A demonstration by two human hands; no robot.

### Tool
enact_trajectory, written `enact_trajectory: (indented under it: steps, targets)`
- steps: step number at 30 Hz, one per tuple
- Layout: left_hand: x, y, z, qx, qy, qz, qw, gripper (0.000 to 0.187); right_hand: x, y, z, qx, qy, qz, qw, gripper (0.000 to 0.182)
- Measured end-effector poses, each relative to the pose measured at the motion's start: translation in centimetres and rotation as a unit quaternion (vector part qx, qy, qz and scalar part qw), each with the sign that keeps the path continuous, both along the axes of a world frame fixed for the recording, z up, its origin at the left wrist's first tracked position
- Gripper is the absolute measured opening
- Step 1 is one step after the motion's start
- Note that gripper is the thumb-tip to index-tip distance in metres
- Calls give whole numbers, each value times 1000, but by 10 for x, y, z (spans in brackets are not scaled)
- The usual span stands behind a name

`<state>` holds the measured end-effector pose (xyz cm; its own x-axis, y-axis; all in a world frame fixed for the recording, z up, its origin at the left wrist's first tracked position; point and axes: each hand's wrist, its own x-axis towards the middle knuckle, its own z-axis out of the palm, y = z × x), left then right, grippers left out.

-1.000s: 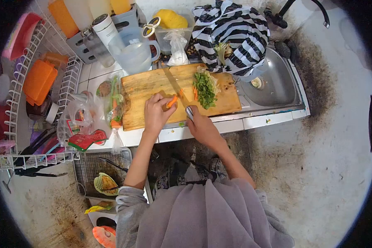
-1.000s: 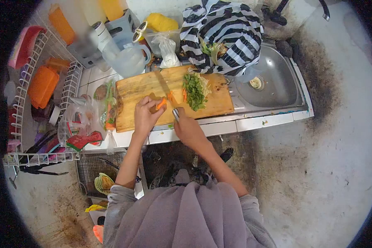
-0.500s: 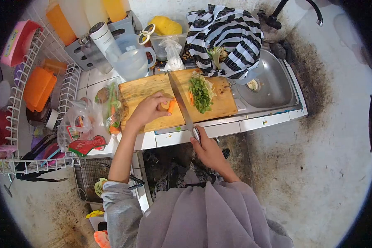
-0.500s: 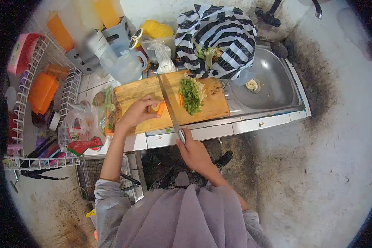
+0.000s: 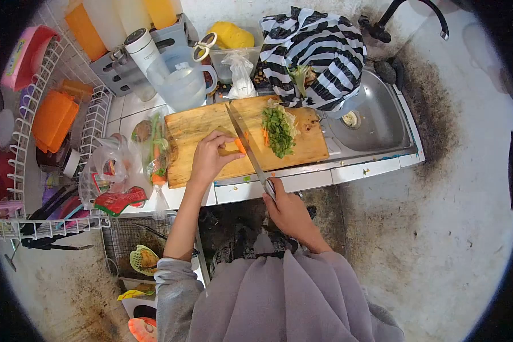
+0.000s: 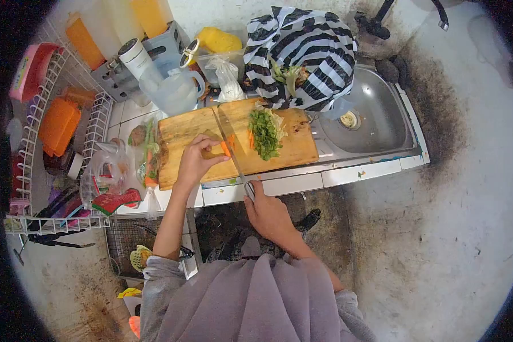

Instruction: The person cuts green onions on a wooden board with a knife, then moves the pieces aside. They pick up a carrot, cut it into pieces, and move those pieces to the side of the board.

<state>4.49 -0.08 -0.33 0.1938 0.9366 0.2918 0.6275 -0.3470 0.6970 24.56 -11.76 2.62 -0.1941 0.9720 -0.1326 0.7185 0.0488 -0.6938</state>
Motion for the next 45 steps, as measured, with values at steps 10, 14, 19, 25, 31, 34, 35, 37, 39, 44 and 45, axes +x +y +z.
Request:
enact_trajectory:
  steps: [10, 14, 19, 25, 31, 34, 35, 37, 39, 44, 45]
  targets:
    - [15, 27, 39, 126, -88, 10, 988, 17, -12, 2, 11, -44, -65, 21, 997, 37]
    - [56, 62, 40, 177, -38, -106, 978, 24, -17, 0, 8, -33, -102, 22, 994, 39]
    - [69, 84, 22, 140, 29, -148, 979, 32, -18, 3, 11, -61, -106, 18, 992, 39]
    - [62, 86, 12, 119, 109, -152, 975, 37, -22, 6, 20, -75, -114, 31, 990, 35]
    - [61, 87, 10, 99, 115, -147, 977, 36, -21, 9, 24, -111, -118, 41, 986, 36]
    - [61, 87, 11, 90, 113, -148, 978, 35, -21, 11, 28, -123, -118, 46, 984, 36]
    - [62, 87, 11, 83, 106, -153, 979, 35, -21, 12, 29, -128, -118, 42, 984, 37]
    - [63, 88, 10, 85, 106, -150, 979, 34, -20, 12, 29, -133, -119, 38, 983, 37]
    - [63, 88, 10, 88, 108, -146, 979, 34, -18, 12, 30, -120, -103, 43, 986, 37]
    - [62, 88, 11, 77, 103, -139, 982, 33, -18, 15, 31, -139, -122, 42, 982, 36]
    - [62, 88, 12, 77, 103, -140, 982, 33, -18, 14, 31, -135, -116, 42, 983, 35]
